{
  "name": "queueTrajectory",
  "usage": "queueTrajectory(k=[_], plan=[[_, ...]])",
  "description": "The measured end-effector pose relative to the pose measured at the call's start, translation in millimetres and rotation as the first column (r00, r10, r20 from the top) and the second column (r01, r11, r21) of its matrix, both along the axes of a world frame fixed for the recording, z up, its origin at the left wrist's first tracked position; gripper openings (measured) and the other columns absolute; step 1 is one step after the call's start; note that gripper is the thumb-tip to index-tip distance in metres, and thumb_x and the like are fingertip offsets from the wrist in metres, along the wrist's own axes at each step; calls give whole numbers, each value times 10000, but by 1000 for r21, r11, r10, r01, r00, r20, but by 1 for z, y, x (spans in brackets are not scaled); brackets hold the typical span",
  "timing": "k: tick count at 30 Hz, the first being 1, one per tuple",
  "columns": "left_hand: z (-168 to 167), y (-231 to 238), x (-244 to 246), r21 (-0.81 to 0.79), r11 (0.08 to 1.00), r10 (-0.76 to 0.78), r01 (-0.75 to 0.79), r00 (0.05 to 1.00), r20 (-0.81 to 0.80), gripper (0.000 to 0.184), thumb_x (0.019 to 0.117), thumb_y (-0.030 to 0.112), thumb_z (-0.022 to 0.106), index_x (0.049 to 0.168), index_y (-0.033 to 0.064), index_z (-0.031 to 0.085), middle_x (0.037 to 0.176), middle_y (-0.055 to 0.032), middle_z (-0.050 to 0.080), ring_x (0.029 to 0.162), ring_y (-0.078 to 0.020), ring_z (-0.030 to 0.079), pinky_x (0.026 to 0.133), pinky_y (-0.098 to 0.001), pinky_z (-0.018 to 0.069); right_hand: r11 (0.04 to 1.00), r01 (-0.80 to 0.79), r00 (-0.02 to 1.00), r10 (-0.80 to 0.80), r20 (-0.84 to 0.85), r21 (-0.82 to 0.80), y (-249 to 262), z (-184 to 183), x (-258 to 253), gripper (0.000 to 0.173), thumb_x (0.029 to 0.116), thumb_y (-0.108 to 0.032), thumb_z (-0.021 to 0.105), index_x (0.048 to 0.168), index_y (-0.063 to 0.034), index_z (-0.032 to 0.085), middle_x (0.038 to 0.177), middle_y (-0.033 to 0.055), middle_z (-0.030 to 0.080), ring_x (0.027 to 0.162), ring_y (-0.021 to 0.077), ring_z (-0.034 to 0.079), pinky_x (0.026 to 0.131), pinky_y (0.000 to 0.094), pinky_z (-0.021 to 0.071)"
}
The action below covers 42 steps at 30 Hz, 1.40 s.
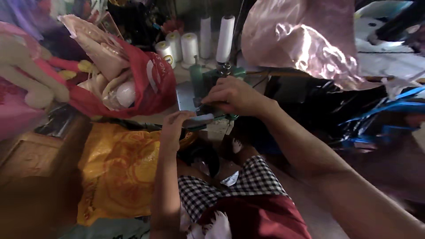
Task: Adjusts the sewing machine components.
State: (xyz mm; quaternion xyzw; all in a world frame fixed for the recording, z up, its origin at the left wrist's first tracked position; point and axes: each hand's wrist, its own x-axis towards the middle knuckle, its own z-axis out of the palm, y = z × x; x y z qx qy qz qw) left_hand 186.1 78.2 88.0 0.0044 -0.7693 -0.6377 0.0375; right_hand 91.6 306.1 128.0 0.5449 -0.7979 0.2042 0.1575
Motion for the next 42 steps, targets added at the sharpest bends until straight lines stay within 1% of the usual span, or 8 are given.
queueTrajectory(k=[7, 12, 19, 23, 29, 32, 38, 42], plan=[[-19, 32, 18, 137, 960, 257, -244, 963, -83, 277, 969, 98, 677, 1236, 29, 655, 1114, -44, 696, 834, -61, 673, 743, -252, 578, 954, 205, 972, -172, 159, -219, 6, -26, 32, 197, 972, -149, 648, 1082, -80, 797, 946, 83, 757, 919, 271, 681, 853, 466, 521], [-30, 49, 11, 347, 920, 256, -181, 950, -181, 331, 967, 55, 670, 1296, 22, 643, 1260, -61, 673, 971, -99, 705, 844, -289, 604, 918, 265, 946, -188, 266, -294, 2, -38, 43, 171, 952, -134, 678, 1063, -82, 796, 935, 52, 744, 896, 187, 662, 831, 339, 537], [-38, 38, -3, 264, 963, 45, 52, 937, -346, 348, 958, 37, 661, 1306, 17, 645, 1309, -55, 612, 1050, -85, 658, 875, -261, 586, 896, 278, 927, -157, 340, -346, 1, -43, 43, 151, 954, -115, 672, 1045, -63, 781, 964, 54, 741, 935, 154, 670, 871, 302, 543], [-38, 29, -12, -2, 999, 30, -34, 885, -464, 278, 951, -2, 633, 1221, 0, 697, 1370, -135, 569, 1041, -91, 657, 804, -210, 583, 895, 296, 909, -156, 387, -335, 3, -42, 40, 144, 962, -128, 676, 1056, -75, 771, 991, 48, 731, 955, 137, 669, 874, 286, 548], [-43, 27, -29, -215, 953, 9, -211, 732, -681, 132, 958, 35, 666, 1032, -32, 754, 1145, -154, 728, 1000, -132, 694, 828, -225, 557, 884, 314, 871, -123, 476, -346, 1, -45, 38, 139, 964, -109, 670, 1061, -61, 758, 991, 46, 717, 932, 99, 669, 856, 259, 561], [-47, 27, -25, -232, 944, -3, -235, 696, -718, 128, 959, 28, 667, 1020, -36, 759, 1111, -155, 743, 1029, -159, 716, 910, -262, 576, 883, 313, 858, -105, 502, -349, 1, -48, 40, 137, 958, -104, 673, 1054, -60, 760, 980, 39, 718, 922, 86, 666, 842, 254, 561], [-57, 24, 6, -185, 962, 13, -201, 709, -705, 137, 969, 61, 667, 999, -31, 763, 1077, -135, 752, 1009, -129, 717, 893, -258, 589, 891, 271, 833, -27, 553, -365, 2, -53, 60, 144, 957, -132, 667, 1025, -48, 762, 961, 34, 713, 914, 69, 660, 826, 244, 562], [-51, 32, 49, -78, 991, 31, -112, 742, -670, 145, 990, 73, 647, 985, -36, 743, 1081, -106, 746, 1028, -83, 701, 906, -223, 580, 881, 224, 834, 48, 549, -417, 7, -55, 95, 179, 993, -155, 638, 1043, -41, 766, 983, 24, 733, 967, 20, 648, 904, 194, 522]])
